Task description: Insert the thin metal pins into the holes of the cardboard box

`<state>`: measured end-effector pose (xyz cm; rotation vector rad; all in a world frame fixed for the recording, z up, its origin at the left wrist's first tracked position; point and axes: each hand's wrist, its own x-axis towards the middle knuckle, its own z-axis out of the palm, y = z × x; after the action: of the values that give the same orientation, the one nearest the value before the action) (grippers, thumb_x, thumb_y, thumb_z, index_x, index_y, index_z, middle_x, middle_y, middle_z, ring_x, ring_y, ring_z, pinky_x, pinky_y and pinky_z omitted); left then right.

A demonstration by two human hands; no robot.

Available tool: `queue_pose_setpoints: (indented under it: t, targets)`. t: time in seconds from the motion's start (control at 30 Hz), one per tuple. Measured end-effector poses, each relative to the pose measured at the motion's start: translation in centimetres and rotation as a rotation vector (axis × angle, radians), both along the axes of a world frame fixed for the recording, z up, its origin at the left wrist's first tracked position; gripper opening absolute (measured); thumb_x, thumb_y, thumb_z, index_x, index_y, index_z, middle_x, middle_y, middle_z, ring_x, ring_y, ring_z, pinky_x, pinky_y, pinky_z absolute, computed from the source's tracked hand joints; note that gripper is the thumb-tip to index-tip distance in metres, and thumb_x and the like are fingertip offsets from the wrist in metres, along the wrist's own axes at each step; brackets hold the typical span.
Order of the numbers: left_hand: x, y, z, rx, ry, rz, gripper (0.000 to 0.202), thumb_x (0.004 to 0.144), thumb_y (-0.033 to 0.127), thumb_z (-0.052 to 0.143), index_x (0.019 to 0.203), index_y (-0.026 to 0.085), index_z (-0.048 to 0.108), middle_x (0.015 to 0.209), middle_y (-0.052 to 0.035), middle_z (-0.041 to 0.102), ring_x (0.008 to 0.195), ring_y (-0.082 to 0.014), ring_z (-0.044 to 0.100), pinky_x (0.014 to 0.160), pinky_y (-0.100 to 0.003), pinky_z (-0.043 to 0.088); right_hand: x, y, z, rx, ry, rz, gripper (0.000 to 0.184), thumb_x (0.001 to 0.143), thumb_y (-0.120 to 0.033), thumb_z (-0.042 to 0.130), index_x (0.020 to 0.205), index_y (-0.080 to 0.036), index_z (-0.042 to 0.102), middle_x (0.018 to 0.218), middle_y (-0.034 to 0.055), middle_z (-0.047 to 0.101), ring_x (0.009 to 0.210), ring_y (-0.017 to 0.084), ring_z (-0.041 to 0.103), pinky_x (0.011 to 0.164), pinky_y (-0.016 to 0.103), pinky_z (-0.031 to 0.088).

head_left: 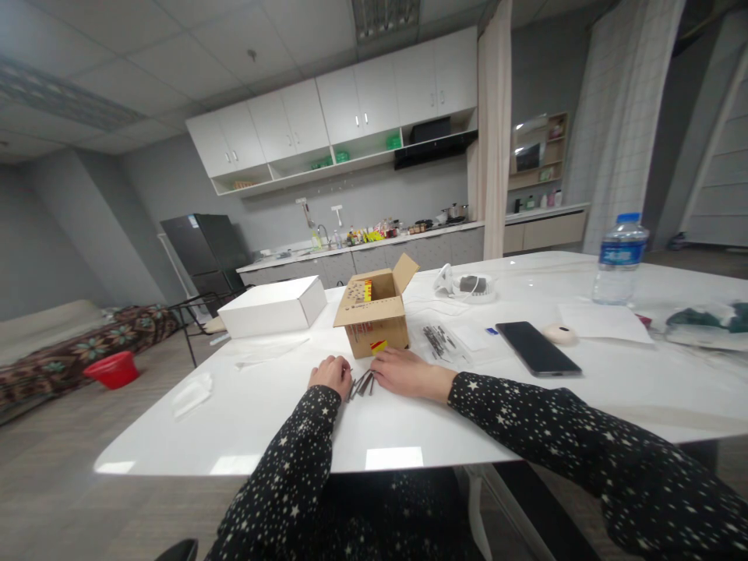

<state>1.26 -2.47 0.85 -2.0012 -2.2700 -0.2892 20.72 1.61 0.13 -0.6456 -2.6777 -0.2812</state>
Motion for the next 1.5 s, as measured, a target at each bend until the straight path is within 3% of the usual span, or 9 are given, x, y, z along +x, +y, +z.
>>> queue_pose_setpoints:
  t: [0.13,0.3,0.57,0.9,1.1,1.23,1.5]
  targets:
    - [0.3,-0.3,0.3,0.026,-0.009,0.053,0.024,0.081,0.032,0.045,0.097,0.021,0.057,0.105,-0.0094,0.062,0.104,-0.0256,0.055,0.087,-0.041,0.041,0.1,0.0,0.1,-0.015,0.002,-0.006,0.027,0.096,-0.025,0.040,0.094,-0.012,0.063,0.096,0.0124,0.063,0.092,0.022,0.058,0.084,0.035,0.044]
    - [0.6,-0.4,0.5,-0.005,0.028,0.138,0.025,0.079,0.038,0.045,0.088,0.018,0.059,0.104,-0.0128,0.061,0.104,-0.0296,0.055,0.088,-0.045,0.040,0.3,-0.1,0.2,0.010,-0.003,0.003,0.027,0.096,-0.024,0.039,0.092,-0.012,0.064,0.094,0.0119,0.063,0.091,0.021,0.058,0.083,0.034,0.044]
    - [-0.1,0.1,-0.3,-0.024,0.056,0.025,0.029,0.088,0.029,0.035,0.099,0.017,0.059,0.108,-0.0141,0.060,0.107,-0.0284,0.054,0.087,-0.041,0.041,-0.1,-0.3,0.4,0.012,-0.007,0.003,0.026,0.095,-0.023,0.041,0.092,-0.012,0.064,0.093,0.0120,0.064,0.089,0.022,0.058,0.082,0.035,0.044]
    - [0.0,0.2,-0.6,0.005,-0.014,0.051,0.029,0.092,0.028,0.031,0.106,0.017,0.054,0.112,-0.0134,0.060,0.108,-0.0260,0.053,0.087,-0.039,0.040,0.0,0.0,0.0,-0.003,0.006,0.004,0.027,0.096,-0.025,0.040,0.094,-0.012,0.064,0.095,0.0124,0.063,0.090,0.022,0.058,0.083,0.036,0.044]
    - [-0.3,0.5,-0.3,0.135,-0.113,-0.047,0.025,0.092,0.027,0.033,0.100,0.018,0.055,0.103,-0.0100,0.063,0.102,-0.0226,0.056,0.087,-0.036,0.042,0.2,0.1,0.0,0.009,0.006,0.004,0.027,0.095,-0.025,0.039,0.093,-0.013,0.063,0.094,0.0124,0.063,0.090,0.023,0.058,0.082,0.036,0.045]
    - [-1.0,0.7,-0.6,0.261,-0.223,-0.144,0.022,0.089,0.026,0.039,0.093,0.018,0.058,0.095,-0.0086,0.062,0.088,-0.0182,0.059,0.084,-0.032,0.046,0.1,0.0,0.0,0.029,-0.002,0.001,0.026,0.095,-0.024,0.039,0.093,-0.013,0.063,0.093,0.0114,0.063,0.090,0.022,0.058,0.081,0.034,0.045]
    - [-1.1,0.4,-0.5,0.423,-0.364,-0.178,0.027,0.088,0.030,0.043,0.098,0.019,0.065,0.091,-0.0067,0.062,0.078,-0.0152,0.060,0.082,-0.030,0.050,-0.1,0.0,-0.2,-0.002,0.007,-0.014,0.023,0.094,-0.023,0.042,0.093,-0.013,0.063,0.095,0.0115,0.063,0.091,0.021,0.058,0.082,0.034,0.044]
